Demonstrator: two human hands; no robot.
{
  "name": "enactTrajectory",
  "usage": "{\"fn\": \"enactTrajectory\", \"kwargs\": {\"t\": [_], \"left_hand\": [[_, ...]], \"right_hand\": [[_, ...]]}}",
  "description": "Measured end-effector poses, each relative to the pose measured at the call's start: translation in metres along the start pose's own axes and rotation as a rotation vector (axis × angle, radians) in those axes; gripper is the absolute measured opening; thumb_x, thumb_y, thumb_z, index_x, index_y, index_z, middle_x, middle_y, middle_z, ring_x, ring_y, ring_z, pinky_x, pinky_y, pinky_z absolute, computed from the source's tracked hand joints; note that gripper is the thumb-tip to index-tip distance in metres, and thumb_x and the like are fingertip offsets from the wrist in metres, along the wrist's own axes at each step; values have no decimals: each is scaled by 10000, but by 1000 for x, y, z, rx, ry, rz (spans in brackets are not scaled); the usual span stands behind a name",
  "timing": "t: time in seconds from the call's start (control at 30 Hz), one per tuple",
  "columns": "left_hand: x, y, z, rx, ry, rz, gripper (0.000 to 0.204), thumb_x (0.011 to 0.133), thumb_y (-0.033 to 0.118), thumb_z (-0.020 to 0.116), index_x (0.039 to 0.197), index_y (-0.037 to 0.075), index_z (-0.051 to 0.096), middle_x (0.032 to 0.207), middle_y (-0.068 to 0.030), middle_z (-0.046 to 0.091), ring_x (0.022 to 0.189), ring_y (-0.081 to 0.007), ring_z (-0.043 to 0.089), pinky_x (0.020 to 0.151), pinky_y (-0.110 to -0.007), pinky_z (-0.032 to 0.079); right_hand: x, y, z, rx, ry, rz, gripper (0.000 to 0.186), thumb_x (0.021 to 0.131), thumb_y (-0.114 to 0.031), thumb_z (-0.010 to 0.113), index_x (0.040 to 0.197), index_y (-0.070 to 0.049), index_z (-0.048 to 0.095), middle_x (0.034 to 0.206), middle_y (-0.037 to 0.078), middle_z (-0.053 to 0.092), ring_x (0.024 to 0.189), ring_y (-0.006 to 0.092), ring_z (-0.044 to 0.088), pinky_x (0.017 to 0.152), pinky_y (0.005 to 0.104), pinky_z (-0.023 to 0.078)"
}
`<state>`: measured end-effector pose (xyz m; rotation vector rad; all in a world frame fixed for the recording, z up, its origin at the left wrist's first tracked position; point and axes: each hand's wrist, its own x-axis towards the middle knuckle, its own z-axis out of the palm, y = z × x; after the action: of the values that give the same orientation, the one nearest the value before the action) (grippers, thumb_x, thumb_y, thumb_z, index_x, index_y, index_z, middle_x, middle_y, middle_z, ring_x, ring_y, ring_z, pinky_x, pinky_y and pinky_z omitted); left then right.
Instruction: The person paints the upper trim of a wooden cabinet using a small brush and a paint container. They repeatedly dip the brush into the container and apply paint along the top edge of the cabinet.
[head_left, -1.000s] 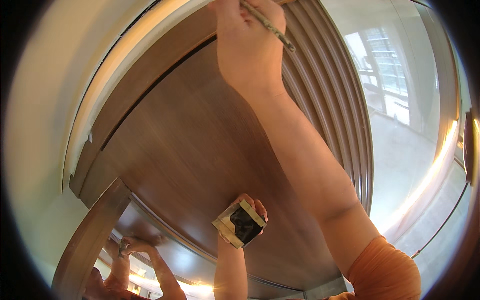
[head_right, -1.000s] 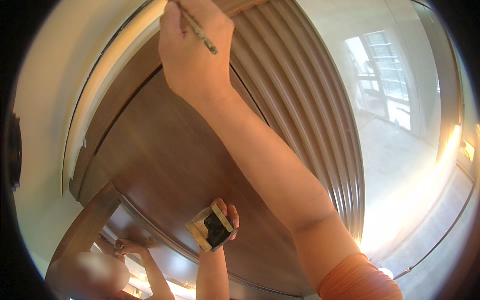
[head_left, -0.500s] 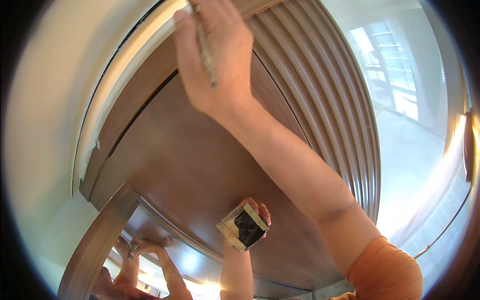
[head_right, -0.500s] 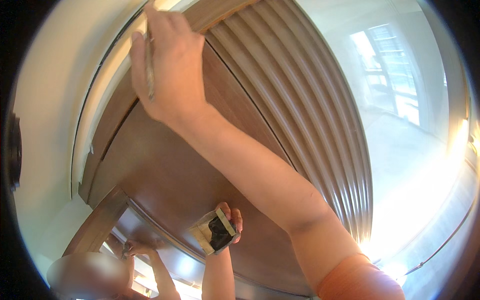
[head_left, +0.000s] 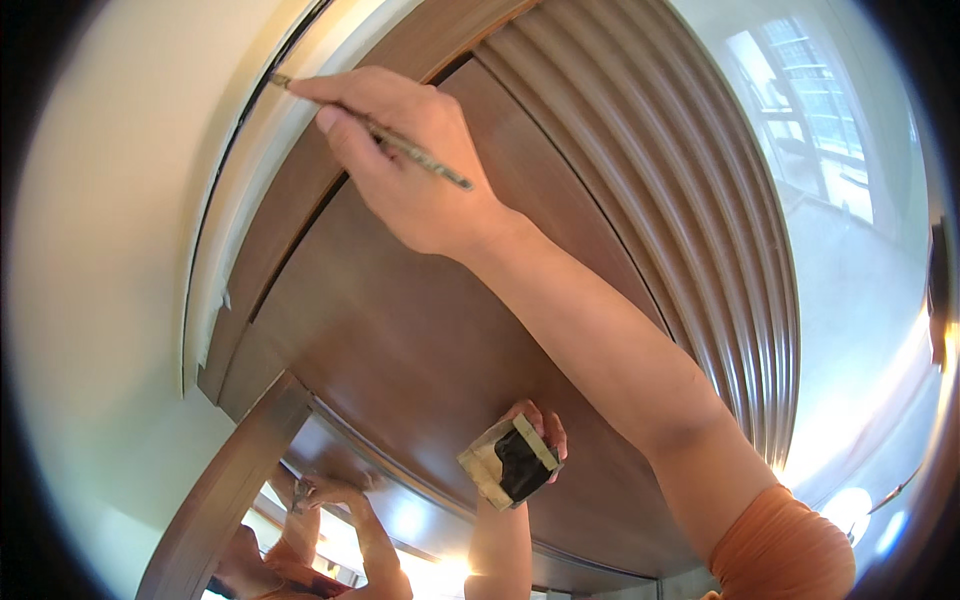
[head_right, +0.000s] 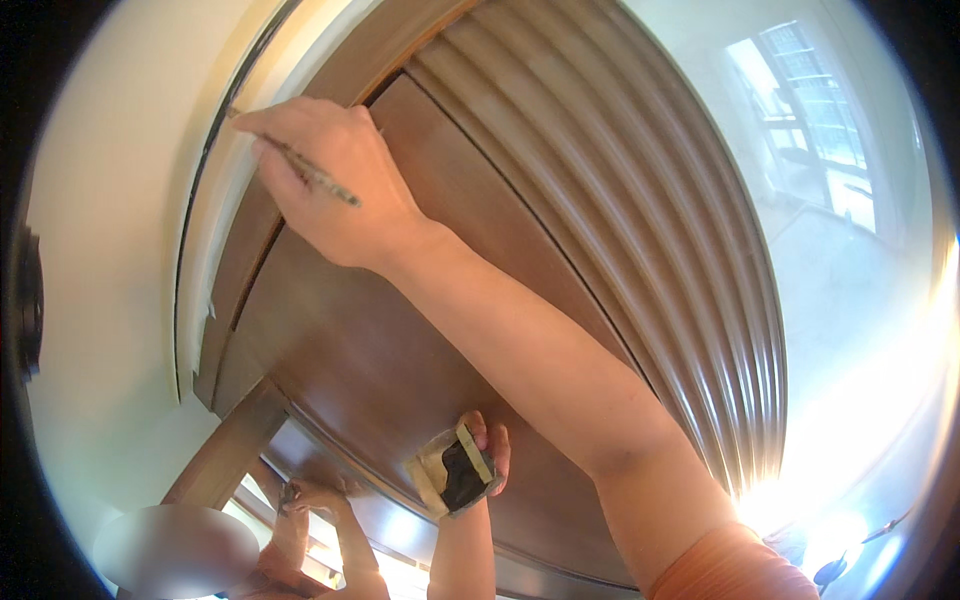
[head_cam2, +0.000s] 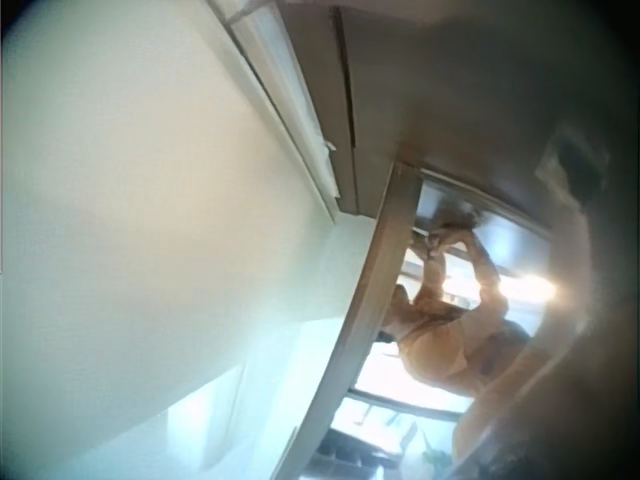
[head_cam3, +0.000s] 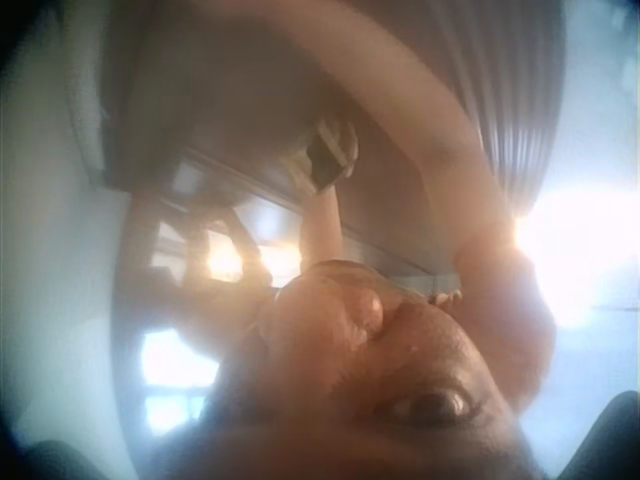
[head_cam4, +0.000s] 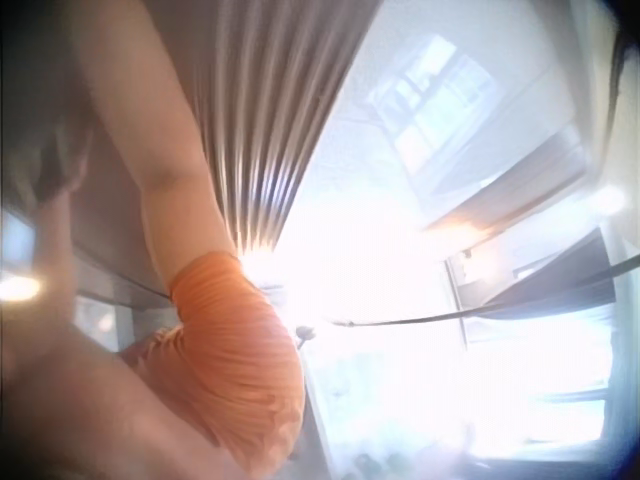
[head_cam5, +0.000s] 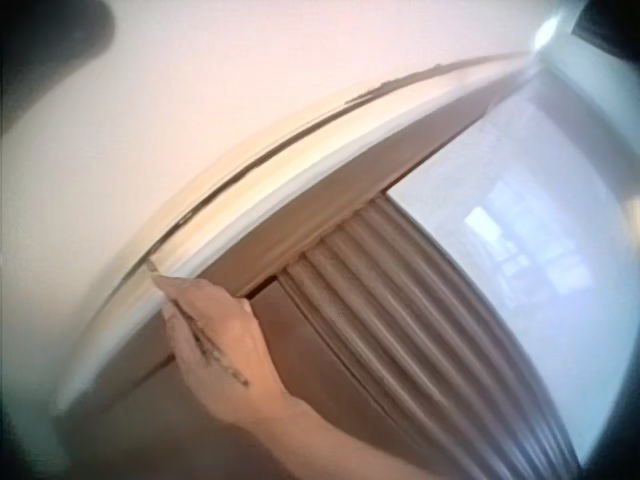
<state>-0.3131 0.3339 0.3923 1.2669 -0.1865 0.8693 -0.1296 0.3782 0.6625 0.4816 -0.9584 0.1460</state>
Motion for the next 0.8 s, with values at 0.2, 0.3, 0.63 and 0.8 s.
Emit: {"fn": "enactTrajectory", "kwargs": {"t": [0.2, 0.3, 0.63, 0.8], "left_hand": [[-6, 13, -5, 42, -34, -82, 355, 1052, 297, 571, 1219, 2, 468, 1140, -315, 559, 889, -416, 710, 746, -481, 626], [-7, 16, -6, 14, -37, -109, 299, 1051, 247, 573, 1194, 7, 467, 1155, -304, 564, 924, -421, 704, 770, -477, 618], [-5, 12, -3, 8, -19, -65, 330, 1038, 242, 595, 1209, -13, 475, 1161, -324, 563, 935, -423, 713, 781, -470, 616], [-8, 12, -7, 15, -37, -51, 441, 1011, 300, 640, 1242, -36, 472, 1154, -349, 547, 926, -434, 711, 781, -478, 634]], "right_hand": [[38, -5, -55, 119, 185, 194, 234, 1007, -113, 591, 1168, 6, 715, 924, 88, 692, 806, 157, 609, 746, 310, 483], [57, -1, -84, 100, 321, 96, 227, 997, -105, 583, 1132, 17, 720, 806, 80, 655, 725, 162, 586, 676, 321, 468], [91, -8, -121, -60, 444, 32, 369, 1098, -216, 508, 1336, 53, 596, 1021, 82, 661, 980, 151, 610, 894, 291, 486], [62, -4, -65, -286, 426, -207, 204, 968, -77, 608, 1117, 21, 708, 852, 123, 682, 777, 250, 636, 716, 344, 465]]}}
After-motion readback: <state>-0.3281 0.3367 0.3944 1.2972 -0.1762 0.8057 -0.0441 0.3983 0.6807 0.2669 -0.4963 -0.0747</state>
